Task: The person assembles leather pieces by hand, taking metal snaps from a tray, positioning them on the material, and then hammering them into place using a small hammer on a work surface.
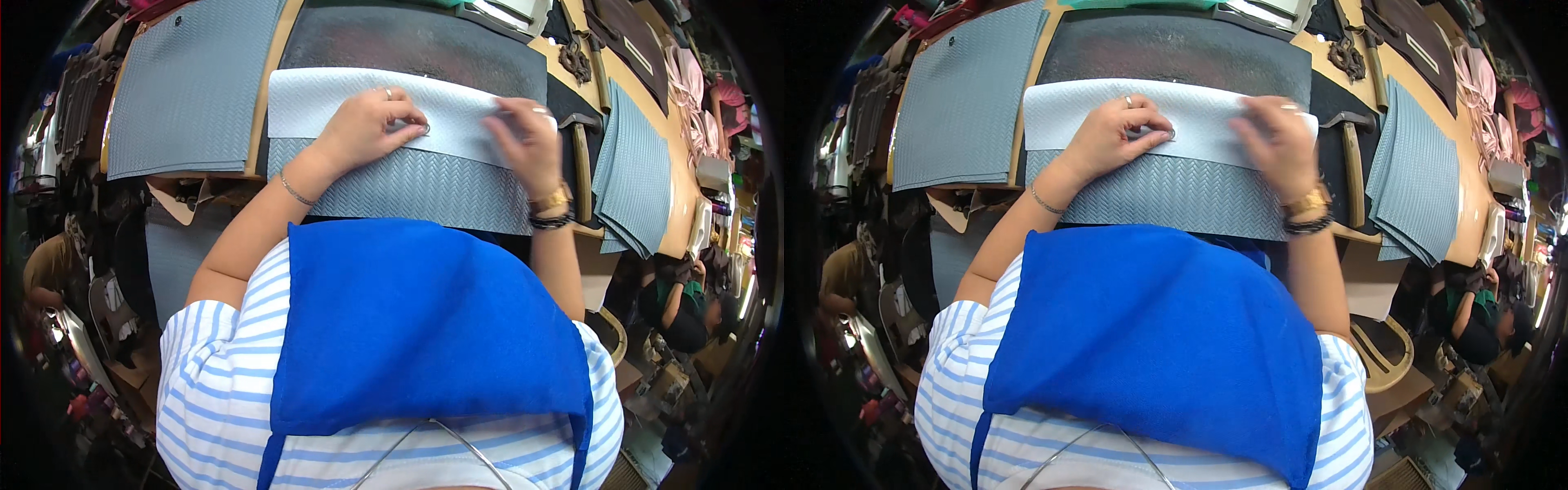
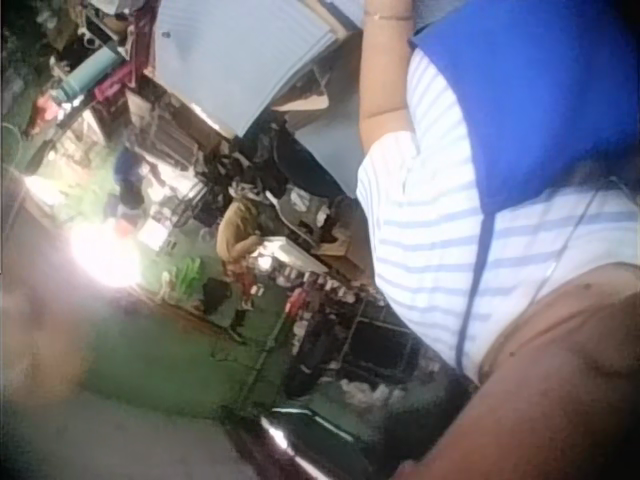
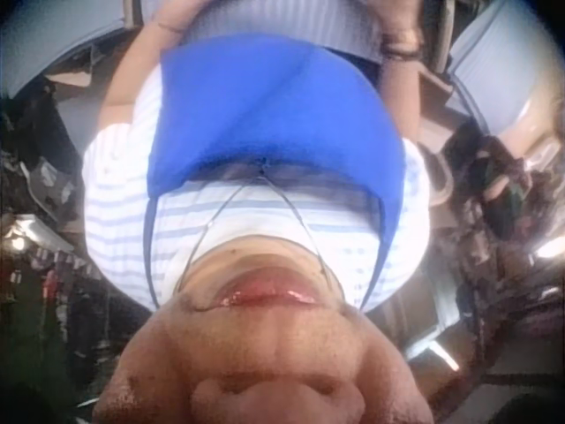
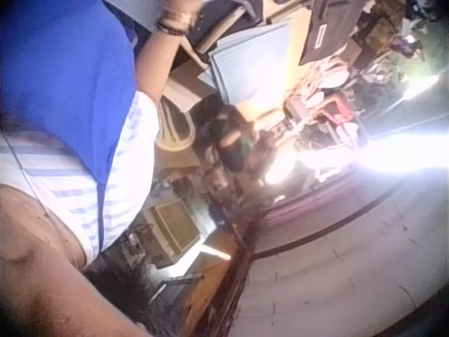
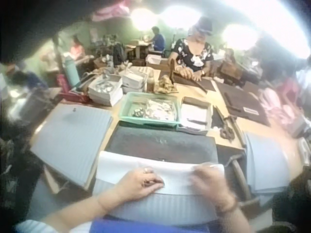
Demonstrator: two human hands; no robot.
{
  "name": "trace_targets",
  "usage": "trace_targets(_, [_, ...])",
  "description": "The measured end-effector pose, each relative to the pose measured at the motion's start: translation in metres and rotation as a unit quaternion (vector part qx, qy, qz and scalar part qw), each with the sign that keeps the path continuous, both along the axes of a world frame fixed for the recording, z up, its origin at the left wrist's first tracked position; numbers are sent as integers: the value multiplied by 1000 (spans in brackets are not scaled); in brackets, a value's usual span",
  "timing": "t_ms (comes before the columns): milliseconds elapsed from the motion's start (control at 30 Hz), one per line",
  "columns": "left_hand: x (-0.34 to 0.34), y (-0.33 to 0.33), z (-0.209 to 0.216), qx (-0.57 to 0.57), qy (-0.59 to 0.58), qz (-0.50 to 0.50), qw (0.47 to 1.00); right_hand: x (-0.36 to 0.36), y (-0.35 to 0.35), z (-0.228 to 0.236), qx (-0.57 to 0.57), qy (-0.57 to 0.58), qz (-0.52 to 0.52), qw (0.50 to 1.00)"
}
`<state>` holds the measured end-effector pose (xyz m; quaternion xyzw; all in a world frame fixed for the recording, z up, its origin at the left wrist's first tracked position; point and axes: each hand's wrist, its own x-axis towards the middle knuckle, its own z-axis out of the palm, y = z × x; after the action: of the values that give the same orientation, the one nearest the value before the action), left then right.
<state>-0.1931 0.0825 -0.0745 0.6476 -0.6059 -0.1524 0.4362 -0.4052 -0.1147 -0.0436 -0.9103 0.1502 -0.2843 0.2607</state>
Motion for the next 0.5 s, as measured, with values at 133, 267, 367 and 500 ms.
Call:
trace_targets(133, [-5,-1,-1,-14,-47,25,998,-94,-76,-16,-162,114,-243,950])
trace_targets(267, [-8,-1,-1,-31,-116,35,992,-172,-88,-44,-80,270,-375,883])
trace_targets(367, [-6,0,-1,-35,-118,31,992,-190,-88,-47,-32,204,-373,905])
trace_targets(500, [-4,2,-5,-33,-83,31,996,-145,-18,-6,333,0,-288,898])
